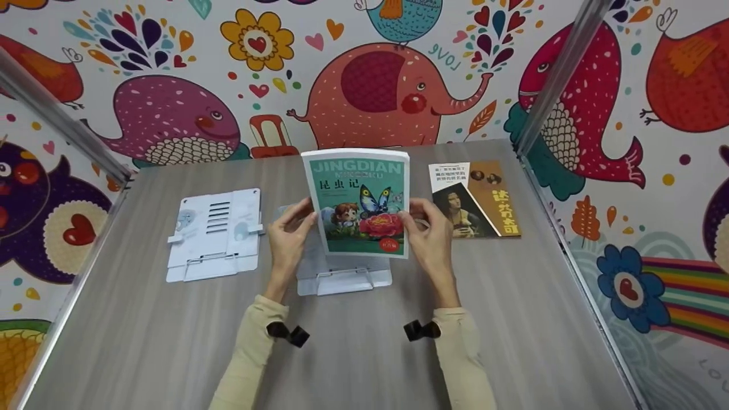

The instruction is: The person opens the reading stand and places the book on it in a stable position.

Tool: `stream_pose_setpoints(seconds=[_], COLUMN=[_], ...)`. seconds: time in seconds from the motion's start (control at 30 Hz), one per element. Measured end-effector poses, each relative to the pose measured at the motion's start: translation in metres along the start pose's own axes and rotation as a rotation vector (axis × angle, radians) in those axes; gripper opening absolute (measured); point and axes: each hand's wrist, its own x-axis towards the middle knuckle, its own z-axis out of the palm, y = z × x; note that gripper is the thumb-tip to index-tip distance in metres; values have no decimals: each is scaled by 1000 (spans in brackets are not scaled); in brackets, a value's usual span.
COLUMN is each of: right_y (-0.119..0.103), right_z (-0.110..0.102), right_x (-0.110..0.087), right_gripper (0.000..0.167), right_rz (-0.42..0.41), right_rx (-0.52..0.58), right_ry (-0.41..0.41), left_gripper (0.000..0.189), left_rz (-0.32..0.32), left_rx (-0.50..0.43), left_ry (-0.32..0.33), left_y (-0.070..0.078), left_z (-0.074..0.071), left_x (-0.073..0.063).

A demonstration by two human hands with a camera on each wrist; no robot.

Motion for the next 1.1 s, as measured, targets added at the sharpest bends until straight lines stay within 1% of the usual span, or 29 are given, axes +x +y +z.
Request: stream_pose_setpoints(seconds=[0.1, 0.27, 0.33, 0.47, 0.57, 0.7, 0.8, 0.9, 1.03, 1.1], right_y=[3, 28, 35, 39, 38, 25, 17, 19, 44, 57], right_z=[11, 28, 34, 45, 50, 51, 50, 52, 59, 63], right_x=[8, 19, 22, 24, 25, 20, 15, 13, 15, 15], right_gripper=[21, 21, 21, 22, 24, 24, 25, 27, 28, 28], right_rz=[-14, -24, -27, -23, -3, 20, 22, 30, 48, 46], right_rx=[48, 131, 150, 155, 151, 152, 148, 131, 105, 101], right_ry=[0, 8, 7, 4, 12, 18, 2, -24, -26, -16], left_gripper=[30, 31, 31, 31, 34, 36, 37, 38, 38, 37], left_rz=[14, 24, 29, 27, 12, -4, -5, -19, -38, -41], left_rx=[6, 36, 37, 27, 41, 58, 59, 65, 85, 97], left_ry=[35, 69, 78, 94, 94, 78, 71, 80, 92, 94], left_y=[1, 0, -1, -4, -6, -7, -10, -15, -22, -21], left_z=[-8, -18, -22, -31, -35, -38, -41, -44, -47, -48], left_x=[4, 9, 10, 11, 11, 7, 5, 3, -2, -5])
